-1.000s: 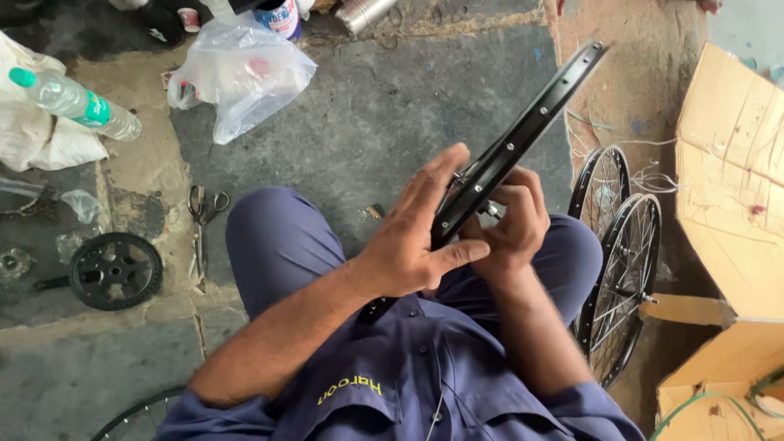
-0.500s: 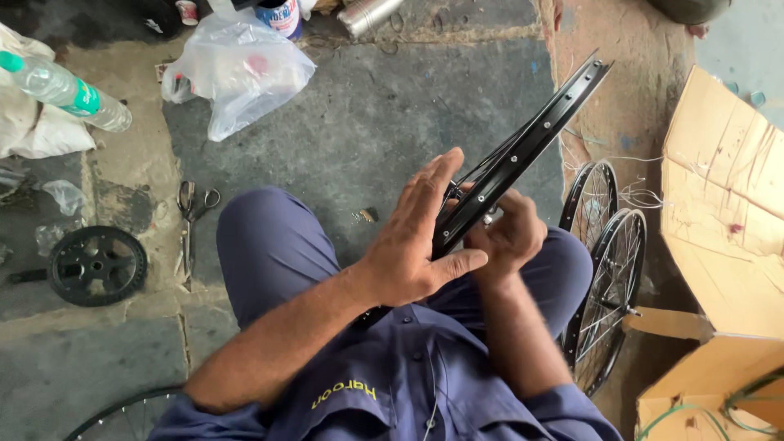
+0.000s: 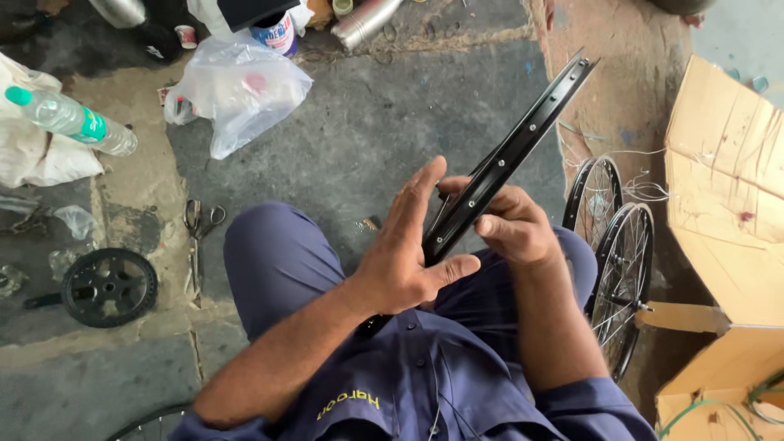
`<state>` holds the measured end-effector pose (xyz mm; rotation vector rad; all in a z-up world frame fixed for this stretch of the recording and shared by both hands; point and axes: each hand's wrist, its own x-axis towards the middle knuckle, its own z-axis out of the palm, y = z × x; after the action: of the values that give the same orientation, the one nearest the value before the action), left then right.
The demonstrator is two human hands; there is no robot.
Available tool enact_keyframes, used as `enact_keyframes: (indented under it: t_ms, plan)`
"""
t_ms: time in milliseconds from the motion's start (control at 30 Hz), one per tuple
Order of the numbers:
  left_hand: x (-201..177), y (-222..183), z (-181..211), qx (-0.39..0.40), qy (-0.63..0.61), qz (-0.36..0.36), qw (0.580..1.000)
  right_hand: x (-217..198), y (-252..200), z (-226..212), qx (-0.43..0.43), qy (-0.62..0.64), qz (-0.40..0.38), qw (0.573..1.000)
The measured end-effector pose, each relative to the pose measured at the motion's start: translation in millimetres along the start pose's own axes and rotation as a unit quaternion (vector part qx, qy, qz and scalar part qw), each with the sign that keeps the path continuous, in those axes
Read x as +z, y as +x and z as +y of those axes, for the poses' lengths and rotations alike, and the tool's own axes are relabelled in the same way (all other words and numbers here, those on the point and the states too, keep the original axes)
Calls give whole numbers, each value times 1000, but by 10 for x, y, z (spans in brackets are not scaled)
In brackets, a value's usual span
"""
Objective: The person holds and turns a bicycle wheel rim while threading spoke nipples onto the spokes by hand.
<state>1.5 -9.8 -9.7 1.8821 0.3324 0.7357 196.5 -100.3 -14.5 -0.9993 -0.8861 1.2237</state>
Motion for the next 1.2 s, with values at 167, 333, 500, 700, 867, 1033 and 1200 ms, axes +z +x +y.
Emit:
enact_keyframes:
  t_ms: [167, 333, 500, 700, 867, 1033, 1200]
  plan:
    - [45, 20, 8, 10, 11, 10, 1000, 431, 17, 233, -174, -308, 251, 901]
    - [16, 58, 38, 3, 30, 13, 999, 487, -41, -19, -255, -509, 239, 786]
    - [31, -24, -2, -11, 15, -12, 1000, 156, -190, -12, -179, -122, 105, 971]
    - [46, -38, 70, 44, 52, -26, 997, -100, -213, 28, 9, -134, 48, 990]
    - [-45, 394, 85, 17, -6, -91, 996, 276, -171, 253, -350, -404, 229, 814]
    - [103, 1059, 4, -96, -271, -127, 949, 332, -140, 77, -217, -519, 274, 780]
    - [-37, 676, 178, -68, -225, -97, 967, 384, -214, 22, -237, -373, 260, 859]
